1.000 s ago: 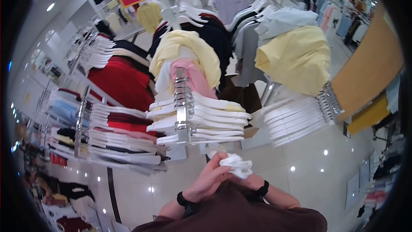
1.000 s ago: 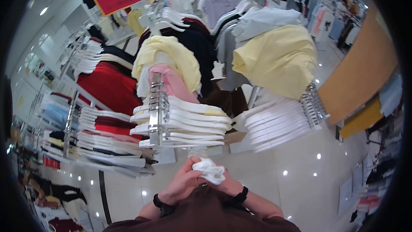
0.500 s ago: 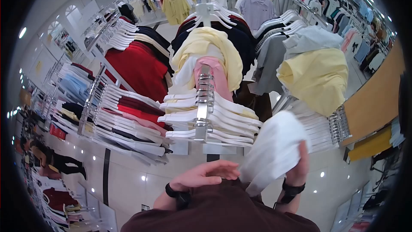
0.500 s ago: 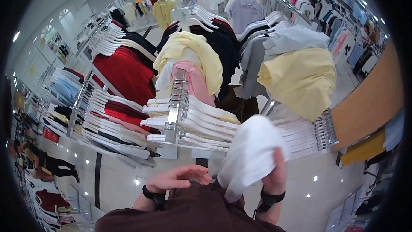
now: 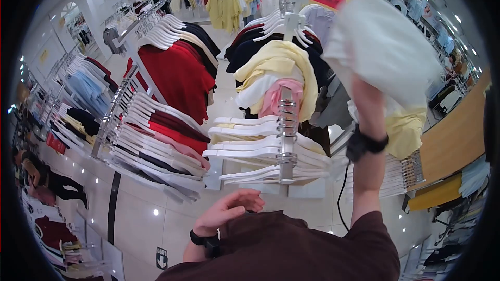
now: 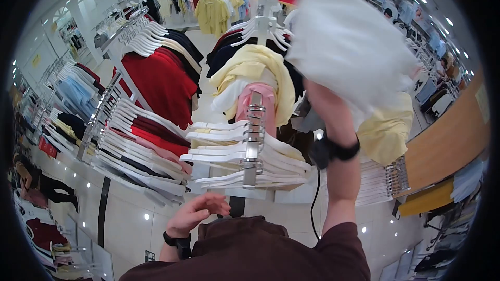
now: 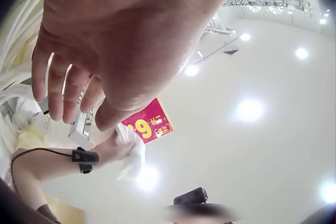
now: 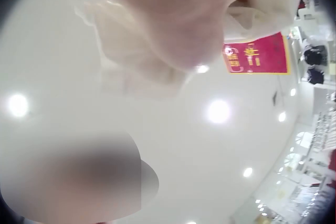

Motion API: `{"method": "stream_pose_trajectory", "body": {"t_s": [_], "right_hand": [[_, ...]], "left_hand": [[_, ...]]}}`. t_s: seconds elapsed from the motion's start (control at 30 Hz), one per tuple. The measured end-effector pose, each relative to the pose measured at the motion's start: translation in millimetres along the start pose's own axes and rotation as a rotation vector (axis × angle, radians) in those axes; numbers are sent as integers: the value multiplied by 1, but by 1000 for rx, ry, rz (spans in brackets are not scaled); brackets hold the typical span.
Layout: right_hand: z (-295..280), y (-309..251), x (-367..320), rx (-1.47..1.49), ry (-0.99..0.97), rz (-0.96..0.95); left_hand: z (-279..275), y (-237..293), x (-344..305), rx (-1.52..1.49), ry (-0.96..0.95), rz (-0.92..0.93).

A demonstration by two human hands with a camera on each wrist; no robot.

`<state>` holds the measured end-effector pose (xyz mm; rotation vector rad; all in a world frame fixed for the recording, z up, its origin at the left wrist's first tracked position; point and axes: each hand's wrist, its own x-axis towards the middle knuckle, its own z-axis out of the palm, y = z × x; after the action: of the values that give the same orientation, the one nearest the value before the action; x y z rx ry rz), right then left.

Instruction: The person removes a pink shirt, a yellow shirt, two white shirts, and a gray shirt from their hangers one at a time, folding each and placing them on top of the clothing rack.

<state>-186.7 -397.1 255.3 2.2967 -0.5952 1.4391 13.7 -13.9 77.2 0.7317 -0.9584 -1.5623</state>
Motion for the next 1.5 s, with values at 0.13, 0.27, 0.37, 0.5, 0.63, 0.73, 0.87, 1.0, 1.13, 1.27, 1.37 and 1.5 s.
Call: {"method": "stream_pose_trajectory", "body": {"t_s": [0.13,0.27,0.37,0.5,0.63,0.73,0.87,1.0,1.13,1.27,1.37,1.5], "right_hand": [[64,-51,57,470,-604,-39],[82,-77,37,303,-737,53],[67,-79,-5,641,-581,242],[33,-69,-95,778,-583,711],[9,-61,-200,481,-705,963],[1,-66,-257,372,-685,1073],[-3,-76,-259,368,-578,1242],[20,-46,-298,334,-564,1220],[36,-41,-310,477,-610,1321],[31,-56,-296,709,-635,1722],[27,-63,-292,853,-618,1914],[29,-51,-324,1181,-541,2097]], "left_hand": [[-28,2,-16,-27,119,64],[-59,11,-28,-26,308,126],[-92,14,-29,-20,447,131],[-131,25,-9,119,676,149],[-186,28,38,520,857,208],[-202,32,75,848,872,224],[-212,18,103,1072,752,368],[-212,21,101,940,818,124],[-208,31,96,1054,738,113],[-227,16,88,1364,750,266],[-226,19,83,728,683,97],[-220,40,78,557,574,-126]]}}
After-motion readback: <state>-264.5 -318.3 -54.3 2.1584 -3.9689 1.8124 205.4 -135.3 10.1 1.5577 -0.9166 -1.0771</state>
